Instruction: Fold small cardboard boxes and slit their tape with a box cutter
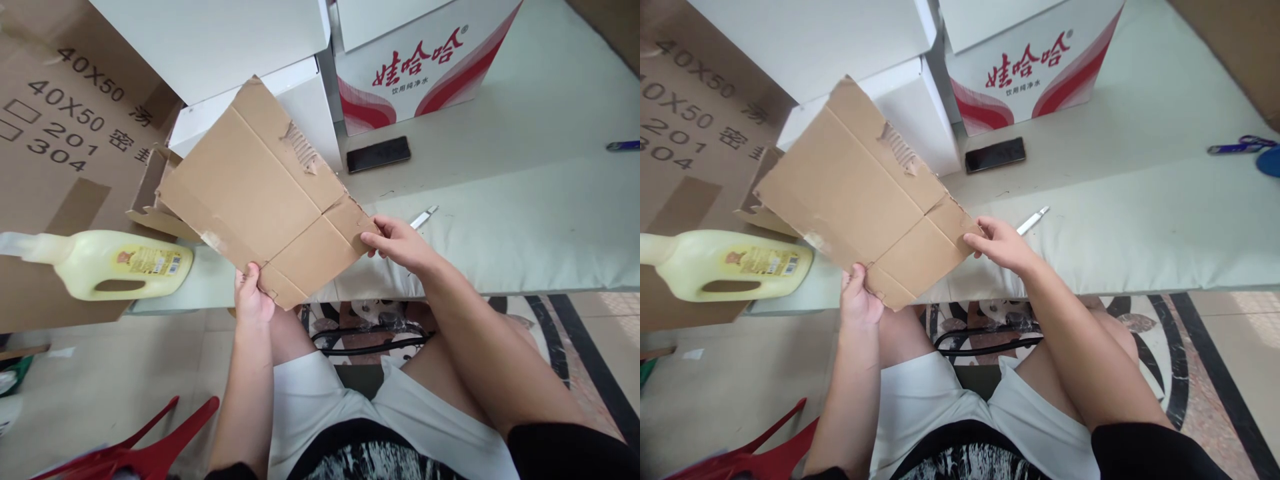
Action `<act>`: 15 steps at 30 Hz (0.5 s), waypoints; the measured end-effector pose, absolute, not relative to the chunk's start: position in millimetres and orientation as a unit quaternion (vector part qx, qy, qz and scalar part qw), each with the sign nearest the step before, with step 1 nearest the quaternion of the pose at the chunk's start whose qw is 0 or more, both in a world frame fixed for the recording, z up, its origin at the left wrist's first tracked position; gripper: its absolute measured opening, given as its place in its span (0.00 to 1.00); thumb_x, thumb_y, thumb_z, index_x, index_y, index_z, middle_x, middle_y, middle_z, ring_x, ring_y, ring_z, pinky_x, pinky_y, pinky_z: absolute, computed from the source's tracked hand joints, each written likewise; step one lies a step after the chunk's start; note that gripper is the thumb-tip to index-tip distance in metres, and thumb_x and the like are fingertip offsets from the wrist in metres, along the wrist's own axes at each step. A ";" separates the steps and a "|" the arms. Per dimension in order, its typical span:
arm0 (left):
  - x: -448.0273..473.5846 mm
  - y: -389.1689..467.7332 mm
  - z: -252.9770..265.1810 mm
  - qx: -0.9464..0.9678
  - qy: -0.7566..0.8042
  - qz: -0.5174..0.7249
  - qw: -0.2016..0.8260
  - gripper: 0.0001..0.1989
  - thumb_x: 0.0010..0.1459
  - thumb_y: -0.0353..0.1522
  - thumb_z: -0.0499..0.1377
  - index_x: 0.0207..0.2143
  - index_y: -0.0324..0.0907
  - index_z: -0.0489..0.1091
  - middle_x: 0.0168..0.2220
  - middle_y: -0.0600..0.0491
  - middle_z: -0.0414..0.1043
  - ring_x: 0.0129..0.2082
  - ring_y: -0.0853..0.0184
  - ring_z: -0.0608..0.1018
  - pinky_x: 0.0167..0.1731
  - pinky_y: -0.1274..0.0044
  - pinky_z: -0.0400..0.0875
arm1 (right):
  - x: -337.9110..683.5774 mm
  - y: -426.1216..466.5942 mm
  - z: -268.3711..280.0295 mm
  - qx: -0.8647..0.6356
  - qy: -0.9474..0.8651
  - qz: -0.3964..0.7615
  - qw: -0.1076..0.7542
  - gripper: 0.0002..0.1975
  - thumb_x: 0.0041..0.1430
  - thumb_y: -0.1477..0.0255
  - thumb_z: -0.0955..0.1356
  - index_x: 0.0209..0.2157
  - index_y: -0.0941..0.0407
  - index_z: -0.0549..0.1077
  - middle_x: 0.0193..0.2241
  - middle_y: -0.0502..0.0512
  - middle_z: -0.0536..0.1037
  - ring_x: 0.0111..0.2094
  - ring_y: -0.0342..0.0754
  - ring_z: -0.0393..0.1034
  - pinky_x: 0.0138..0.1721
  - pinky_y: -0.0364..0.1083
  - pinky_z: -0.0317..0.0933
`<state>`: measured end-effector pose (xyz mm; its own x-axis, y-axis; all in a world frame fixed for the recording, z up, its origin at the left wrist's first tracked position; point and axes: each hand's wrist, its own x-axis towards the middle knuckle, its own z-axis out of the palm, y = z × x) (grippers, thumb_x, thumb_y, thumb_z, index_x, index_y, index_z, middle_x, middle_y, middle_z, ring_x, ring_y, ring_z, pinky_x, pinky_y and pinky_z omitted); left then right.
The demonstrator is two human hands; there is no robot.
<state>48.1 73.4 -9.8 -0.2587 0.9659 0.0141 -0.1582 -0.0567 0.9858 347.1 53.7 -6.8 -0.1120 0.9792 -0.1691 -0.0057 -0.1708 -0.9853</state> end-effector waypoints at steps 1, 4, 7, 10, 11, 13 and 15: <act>48.7 73.2 -9.5 0.391 0.507 0.612 0.464 0.34 0.42 0.48 0.76 0.51 0.48 0.75 0.52 0.50 0.81 0.55 0.60 0.81 0.54 0.73 0.75 | 347.4 53.6 -7.0 -0.506 -0.484 0.575 0.423 0.17 0.53 0.56 0.71 0.34 0.56 0.71 0.26 0.50 0.75 0.27 0.44 0.68 0.25 0.43 0.57; 50.7 72.3 -10.3 0.374 0.506 0.616 0.473 0.33 0.42 0.47 0.77 0.49 0.48 0.75 0.52 0.50 0.81 0.55 0.61 0.80 0.54 0.74 0.74 | 348.4 52.8 -8.9 -0.495 -0.495 0.587 0.407 0.18 0.51 0.57 0.73 0.32 0.56 0.71 0.24 0.51 0.75 0.26 0.43 0.68 0.25 0.43 0.58; 51.9 71.5 -12.3 0.360 0.508 0.623 0.474 0.31 0.40 0.46 0.78 0.46 0.48 0.76 0.50 0.51 0.82 0.53 0.62 0.81 0.51 0.75 0.76 | 349.5 51.9 -11.9 -0.475 -0.492 0.613 0.396 0.18 0.48 0.58 0.75 0.32 0.56 0.72 0.26 0.52 0.77 0.26 0.44 0.68 0.25 0.42 0.62; 51.5 71.3 -13.3 0.355 0.514 0.619 0.476 0.28 0.40 0.46 0.78 0.43 0.46 0.77 0.46 0.51 0.84 0.51 0.61 0.82 0.48 0.75 0.77 | 349.9 51.8 -15.0 -0.471 -0.472 0.627 0.403 0.21 0.47 0.59 0.77 0.38 0.56 0.74 0.33 0.55 0.79 0.30 0.45 0.72 0.27 0.43 0.68; 51.1 71.4 -13.3 0.355 0.516 0.615 0.480 0.28 0.41 0.46 0.77 0.42 0.46 0.77 0.45 0.50 0.84 0.51 0.61 0.83 0.48 0.74 0.78 | 349.8 52.0 -16.2 -0.470 -0.466 0.627 0.411 0.22 0.47 0.59 0.77 0.40 0.56 0.75 0.35 0.56 0.80 0.32 0.46 0.73 0.28 0.43 0.69; 50.7 71.9 -12.7 0.351 0.518 0.608 0.489 0.26 0.42 0.45 0.77 0.42 0.45 0.77 0.45 0.50 0.84 0.50 0.61 0.83 0.48 0.73 0.78 | 349.1 52.5 -18.7 -0.467 -0.462 0.619 0.431 0.23 0.49 0.58 0.77 0.42 0.55 0.75 0.38 0.56 0.80 0.33 0.46 0.73 0.29 0.44 0.72; 51.0 72.7 -11.5 0.343 0.513 0.608 0.499 0.25 0.43 0.44 0.76 0.42 0.45 0.77 0.45 0.50 0.84 0.50 0.61 0.83 0.48 0.73 0.77 | 348.2 53.0 -21.3 -0.459 -0.467 0.606 0.452 0.24 0.50 0.55 0.77 0.43 0.55 0.75 0.37 0.56 0.79 0.32 0.46 0.73 0.29 0.45 0.72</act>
